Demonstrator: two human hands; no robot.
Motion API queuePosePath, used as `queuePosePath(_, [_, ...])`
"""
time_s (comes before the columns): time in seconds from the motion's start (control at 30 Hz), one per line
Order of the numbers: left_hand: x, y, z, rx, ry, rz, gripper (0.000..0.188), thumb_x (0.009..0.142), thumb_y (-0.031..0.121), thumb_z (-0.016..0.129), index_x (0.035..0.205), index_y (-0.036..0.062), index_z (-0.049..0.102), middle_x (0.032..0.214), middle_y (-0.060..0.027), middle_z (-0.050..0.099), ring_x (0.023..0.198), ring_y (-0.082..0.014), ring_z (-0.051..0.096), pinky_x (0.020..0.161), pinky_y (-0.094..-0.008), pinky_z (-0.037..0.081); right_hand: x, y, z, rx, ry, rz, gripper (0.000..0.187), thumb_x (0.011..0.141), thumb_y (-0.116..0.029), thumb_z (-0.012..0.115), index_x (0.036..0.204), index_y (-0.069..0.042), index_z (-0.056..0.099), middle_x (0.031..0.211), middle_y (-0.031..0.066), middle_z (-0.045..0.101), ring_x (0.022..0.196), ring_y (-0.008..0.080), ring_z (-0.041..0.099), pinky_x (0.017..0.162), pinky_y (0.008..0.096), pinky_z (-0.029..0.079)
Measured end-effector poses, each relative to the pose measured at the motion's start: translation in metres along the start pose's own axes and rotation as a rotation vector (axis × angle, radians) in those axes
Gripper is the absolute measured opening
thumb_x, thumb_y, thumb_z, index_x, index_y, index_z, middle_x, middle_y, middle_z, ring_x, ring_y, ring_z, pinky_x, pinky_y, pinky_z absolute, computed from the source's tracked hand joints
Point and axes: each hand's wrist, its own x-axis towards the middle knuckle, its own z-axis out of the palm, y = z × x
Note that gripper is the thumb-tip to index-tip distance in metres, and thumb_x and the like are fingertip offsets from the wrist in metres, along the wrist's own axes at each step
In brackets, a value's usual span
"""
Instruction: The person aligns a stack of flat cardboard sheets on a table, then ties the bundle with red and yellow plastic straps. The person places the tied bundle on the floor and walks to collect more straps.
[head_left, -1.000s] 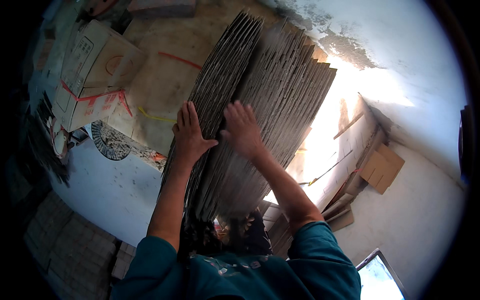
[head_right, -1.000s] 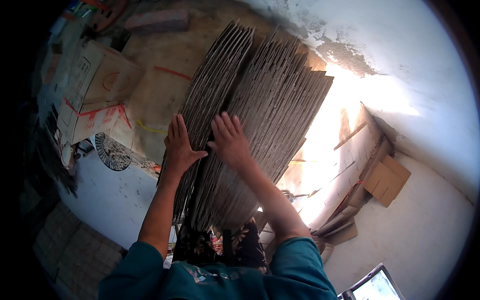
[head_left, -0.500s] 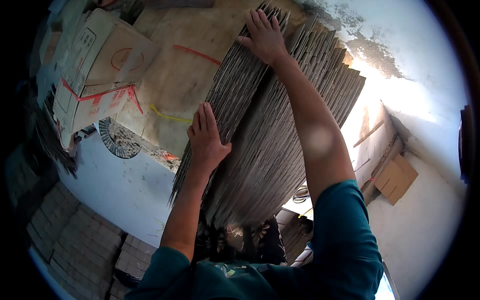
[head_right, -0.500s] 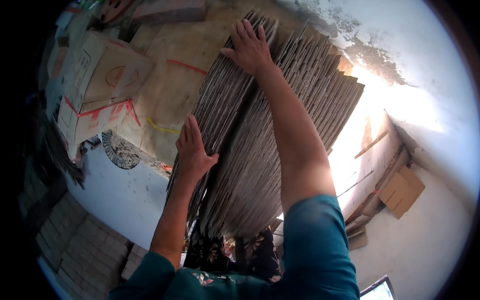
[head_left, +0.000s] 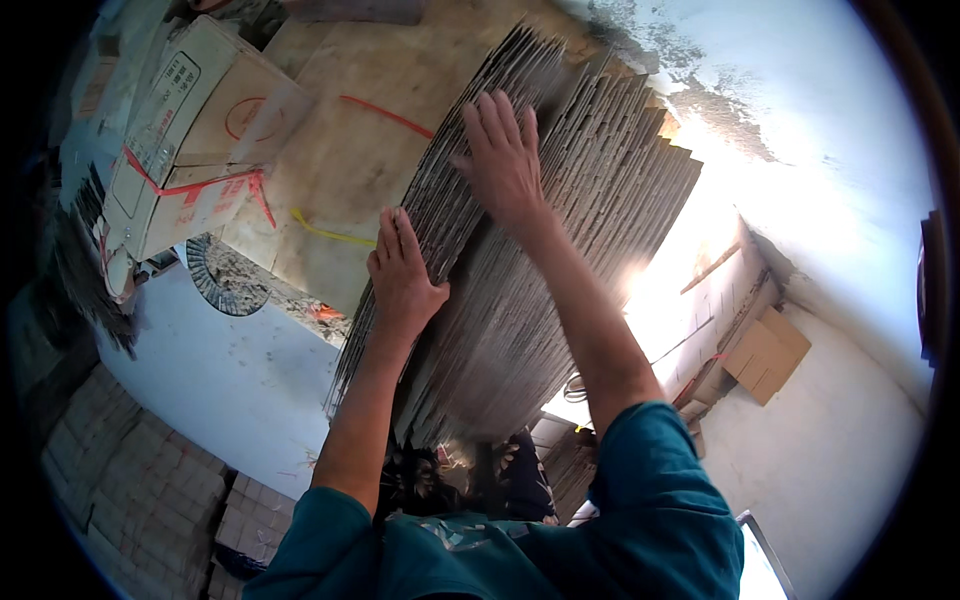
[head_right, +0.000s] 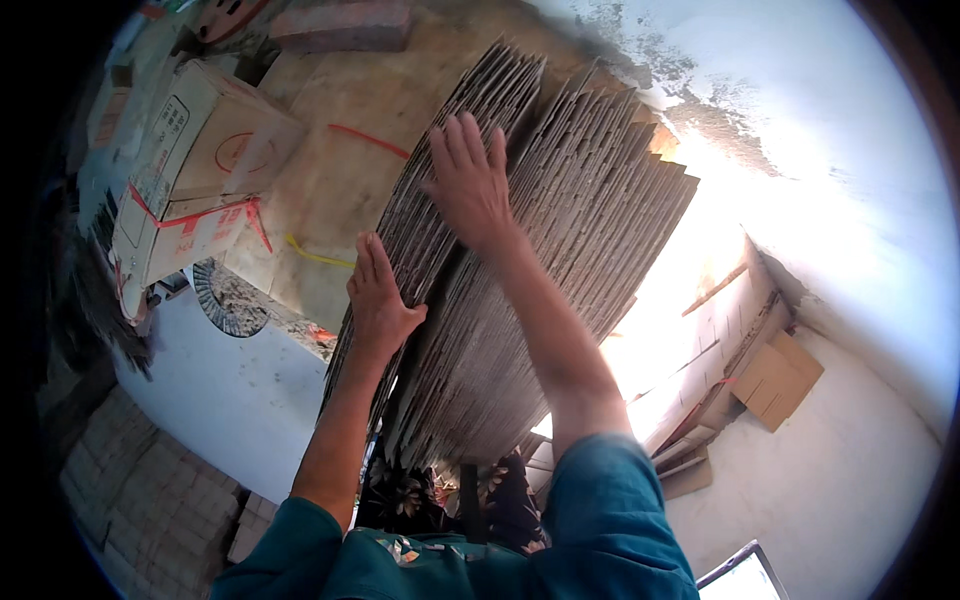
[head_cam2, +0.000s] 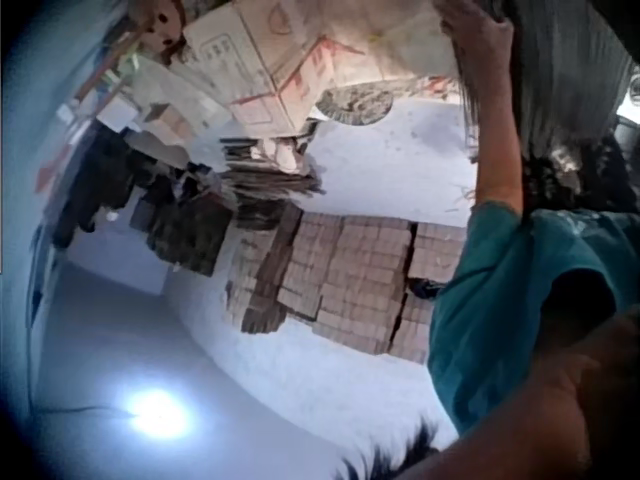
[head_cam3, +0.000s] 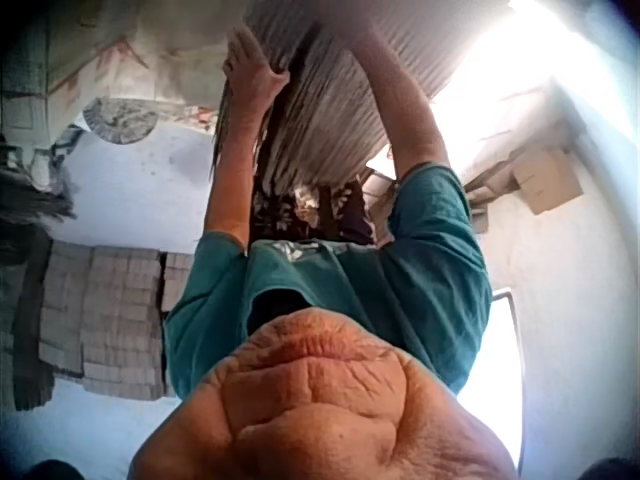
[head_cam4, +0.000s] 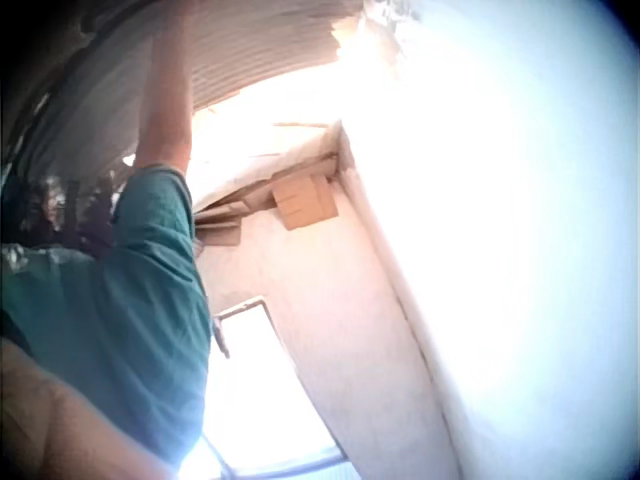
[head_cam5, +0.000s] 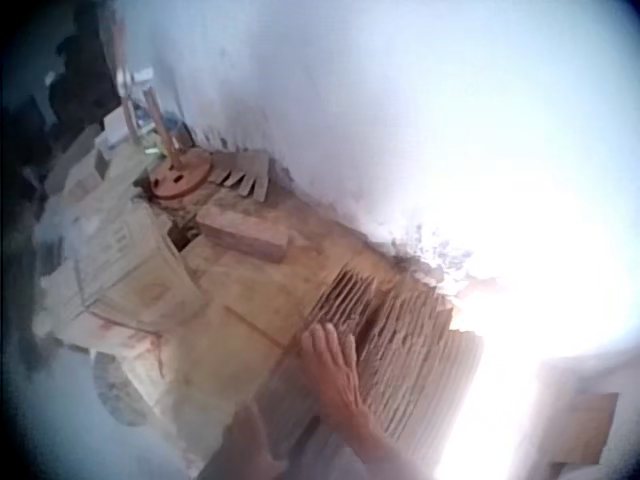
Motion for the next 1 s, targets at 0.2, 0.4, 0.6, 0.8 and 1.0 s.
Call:
queuePosePath(0.2, [-0.001,-0.002,0.006,0.047,0.017,-0.012,0.113,0.058,0.017,0.079,0.143,-0.0015,0.006,0.142,-0.0266,0.022,0.126,-0.0404,0.033,0.096,-0.0507,0.031,-0.111,-0.040,-0.007,-0.041,-0.136,0.432,0.070,0.082,-0.031,0.063,0.135,0.004,0.034,0.144,0.0181,0.029,0.138,0.0319,0.019,0.110,0.0551,0.011])
queuePosePath(0.4, [0.000,-0.002,0.008,0.017,0.040,0.017,0.114,0.058,0.018,0.080,0.144,-0.0003,0.007,0.141,-0.0252,0.025,0.126,-0.0398,0.033,0.096,-0.0516,0.031,-0.126,-0.062,0.003,-0.006,-0.195,0.421,0.071,0.084,-0.035,0.060,0.136,0.003,0.031,0.147,0.0164,0.025,0.140,0.0294,0.015,0.112,0.0533,0.008])
queuePosePath(0.6, [0.000,-0.004,0.007,-0.008,0.024,0.026,0.113,0.059,0.016,0.080,0.144,0.0000,0.007,0.142,-0.0250,0.023,0.127,-0.0395,0.032,0.097,-0.0516,0.030,-0.122,-0.057,0.010,-0.052,-0.101,0.314,0.062,0.085,-0.026,0.057,0.136,0.001,0.034,0.142,0.0153,0.035,0.137,0.0287,0.024,0.111,0.0506,0.012])
queuePosePath(0.8, [-0.001,-0.004,0.007,0.001,0.009,0.027,0.114,0.058,0.014,0.080,0.144,0.0012,0.006,0.142,-0.0248,0.020,0.126,-0.0406,0.031,0.096,-0.0536,0.029,-0.143,-0.028,0.007,0.028,0.017,0.376,0.054,0.081,-0.007,0.054,0.133,-0.004,0.039,0.137,0.0128,0.042,0.131,0.0288,0.035,0.104,0.0484,0.027])
queuePosePath(1.0, [0.000,-0.003,0.007,-0.014,0.018,0.017,0.114,0.057,0.013,0.079,0.145,0.0037,0.006,0.142,-0.0246,0.020,0.124,-0.0408,0.032,0.094,-0.0540,0.029,-0.122,-0.036,-0.017,0.021,-0.148,0.305,0.057,0.077,-0.004,0.057,0.131,-0.003,0.040,0.125,0.0136,0.049,0.113,0.0286,0.049,0.087,0.0417,0.041])
